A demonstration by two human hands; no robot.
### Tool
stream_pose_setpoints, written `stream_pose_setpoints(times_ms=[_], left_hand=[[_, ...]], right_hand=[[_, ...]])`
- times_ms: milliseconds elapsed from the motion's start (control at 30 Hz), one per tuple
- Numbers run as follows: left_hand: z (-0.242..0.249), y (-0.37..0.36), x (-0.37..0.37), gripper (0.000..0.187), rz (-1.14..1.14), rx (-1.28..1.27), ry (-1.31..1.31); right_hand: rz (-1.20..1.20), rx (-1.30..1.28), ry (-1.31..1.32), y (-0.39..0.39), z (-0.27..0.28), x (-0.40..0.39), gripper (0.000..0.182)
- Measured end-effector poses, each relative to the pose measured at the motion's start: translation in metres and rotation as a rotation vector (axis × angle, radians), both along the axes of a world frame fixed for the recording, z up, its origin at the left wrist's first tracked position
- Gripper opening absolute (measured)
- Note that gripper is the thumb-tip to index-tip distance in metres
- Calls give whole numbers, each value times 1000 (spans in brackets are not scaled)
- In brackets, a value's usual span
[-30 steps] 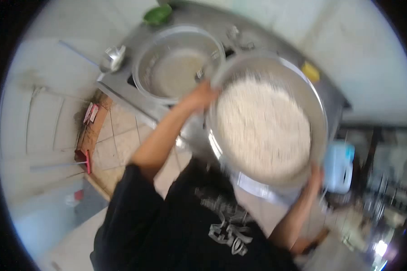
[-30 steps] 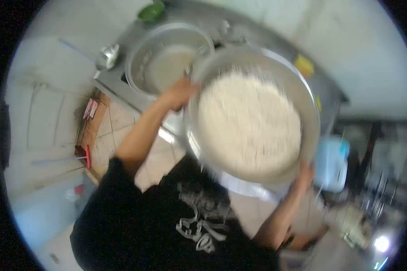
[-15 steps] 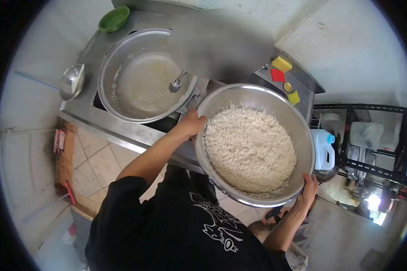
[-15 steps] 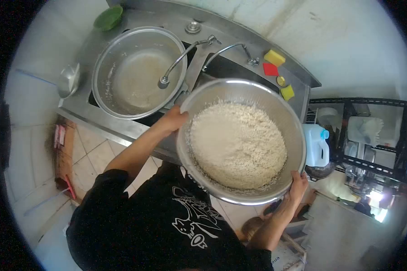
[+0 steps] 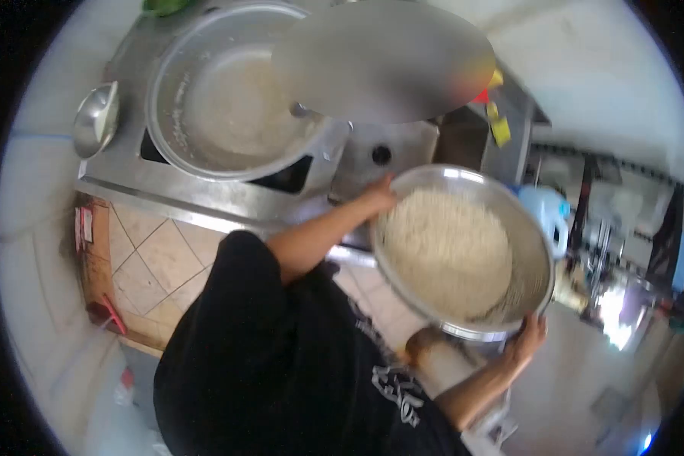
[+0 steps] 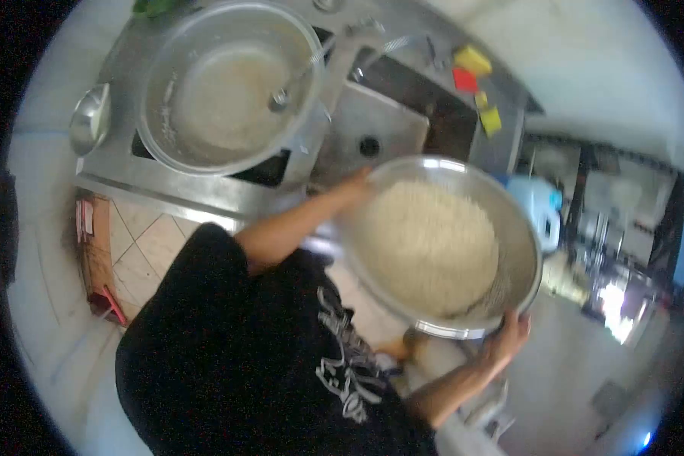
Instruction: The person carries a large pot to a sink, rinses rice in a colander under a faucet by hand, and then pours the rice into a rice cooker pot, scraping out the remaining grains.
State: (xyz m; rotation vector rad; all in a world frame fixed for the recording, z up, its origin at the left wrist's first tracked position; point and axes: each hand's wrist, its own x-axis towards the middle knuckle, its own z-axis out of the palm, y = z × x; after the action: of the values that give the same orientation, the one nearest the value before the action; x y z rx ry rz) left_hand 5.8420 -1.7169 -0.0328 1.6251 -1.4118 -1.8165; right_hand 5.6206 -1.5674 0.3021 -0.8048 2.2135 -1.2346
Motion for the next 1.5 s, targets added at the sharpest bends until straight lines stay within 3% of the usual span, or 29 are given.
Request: stream_pose_setpoints(times_ms=[33,167,233,333,467,567,633,700,900,967,1067,1233,1500], left_hand=[[-1,25,-21,66,-45,35,30],[-18,-5,-24,60,-31,9,78],[-17,-6,-24,58,23,41,82],[7,-7,-14,57,-83,43,67],[-13,-12,-29,57,-140,102,82],[-19,-3,-36,47,138,101,130],[-23,-4,-33,56,-2,95,268],[-7,-4,-18,56,3,122,258],[-43,-21,-54,56,-9,18,258],[-41,-26,-53,56,14,-64,233],[-32,-31,-41,61,-116,47,223],[-16,-29,-29,57,-214,-119,165],[-27,-36,-46,61,-167,-70,179]], right_hand=[[-140,-36,96,5,0,2,33],[-16,-102,30,16,-4,-1,23],[-26,-87,12,27,-11,-12,22],[-41,-85,13,32,-11,-17,21],[-11,-82,31,23,-6,0,18],[-1,-61,41,25,-7,4,15],[11,-27,48,23,-6,5,14],[-48,-71,86,24,-8,16,12],[-6,-41,44,31,-6,-6,18],[-3,-46,53,33,-7,-11,20],[1,-55,55,31,-7,-6,23],[54,-86,41,31,-4,0,28],[59,-70,34,27,5,-1,31]])
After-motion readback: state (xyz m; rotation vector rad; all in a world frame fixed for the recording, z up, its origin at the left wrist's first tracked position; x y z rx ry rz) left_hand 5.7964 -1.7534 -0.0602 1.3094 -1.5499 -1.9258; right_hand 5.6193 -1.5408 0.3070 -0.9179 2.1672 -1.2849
